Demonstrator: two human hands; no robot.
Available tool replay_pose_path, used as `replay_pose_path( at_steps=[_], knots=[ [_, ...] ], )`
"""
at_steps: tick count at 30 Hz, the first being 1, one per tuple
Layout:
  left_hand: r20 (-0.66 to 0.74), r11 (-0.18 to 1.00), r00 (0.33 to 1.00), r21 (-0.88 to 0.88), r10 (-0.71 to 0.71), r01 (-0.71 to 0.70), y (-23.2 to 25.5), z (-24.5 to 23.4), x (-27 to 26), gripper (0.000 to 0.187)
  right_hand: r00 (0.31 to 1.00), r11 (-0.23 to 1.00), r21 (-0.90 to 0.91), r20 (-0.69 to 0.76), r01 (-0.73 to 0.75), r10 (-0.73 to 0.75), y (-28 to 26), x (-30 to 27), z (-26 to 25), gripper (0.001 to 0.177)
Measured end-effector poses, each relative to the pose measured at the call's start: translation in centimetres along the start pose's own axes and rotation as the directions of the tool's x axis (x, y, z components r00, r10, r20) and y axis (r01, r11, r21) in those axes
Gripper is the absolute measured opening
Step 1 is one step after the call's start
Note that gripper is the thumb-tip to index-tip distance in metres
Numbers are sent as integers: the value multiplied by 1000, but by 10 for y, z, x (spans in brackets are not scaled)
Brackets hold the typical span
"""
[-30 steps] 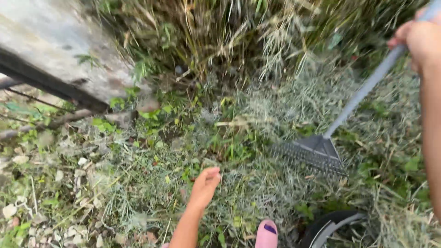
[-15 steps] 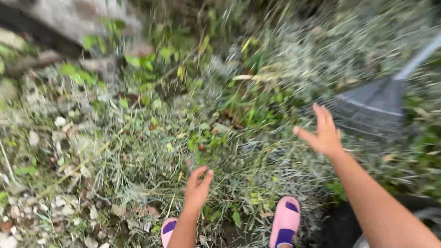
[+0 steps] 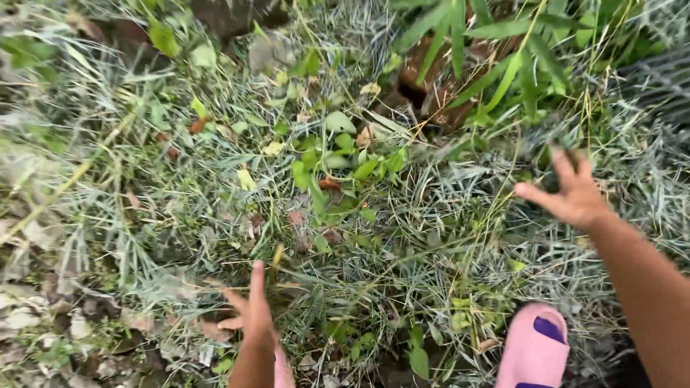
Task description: Raking dry grass and gathering it into a bucket.
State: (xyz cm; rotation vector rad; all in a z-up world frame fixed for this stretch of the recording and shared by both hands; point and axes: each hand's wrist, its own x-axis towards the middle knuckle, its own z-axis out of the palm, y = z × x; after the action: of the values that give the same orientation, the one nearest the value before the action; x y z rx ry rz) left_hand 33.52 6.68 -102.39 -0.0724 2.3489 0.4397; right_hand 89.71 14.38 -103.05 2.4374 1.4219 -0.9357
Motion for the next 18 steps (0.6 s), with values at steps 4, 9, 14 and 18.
replay_pose_path(
  at_steps=[4,9,14,18],
  knots=[
    [90,916,950,252,299,-312,-42,50,13,108,999,999,23,-1,-48,49,1,-25,44,119],
    [295,857,886,273,358,-437,-38,94,-45,91,988,991,-79,102,-104,112,-72,-78,49,122],
    [622,956,727,-169,291,-239,-29,152,-138,93,938,972,-190,290,-135,187,-121,-114,37,129],
    [751,981,659,101,33,-163,-33,191,-204,124,881,927,-370,457,63,123,-126,-127,16,151]
  ],
)
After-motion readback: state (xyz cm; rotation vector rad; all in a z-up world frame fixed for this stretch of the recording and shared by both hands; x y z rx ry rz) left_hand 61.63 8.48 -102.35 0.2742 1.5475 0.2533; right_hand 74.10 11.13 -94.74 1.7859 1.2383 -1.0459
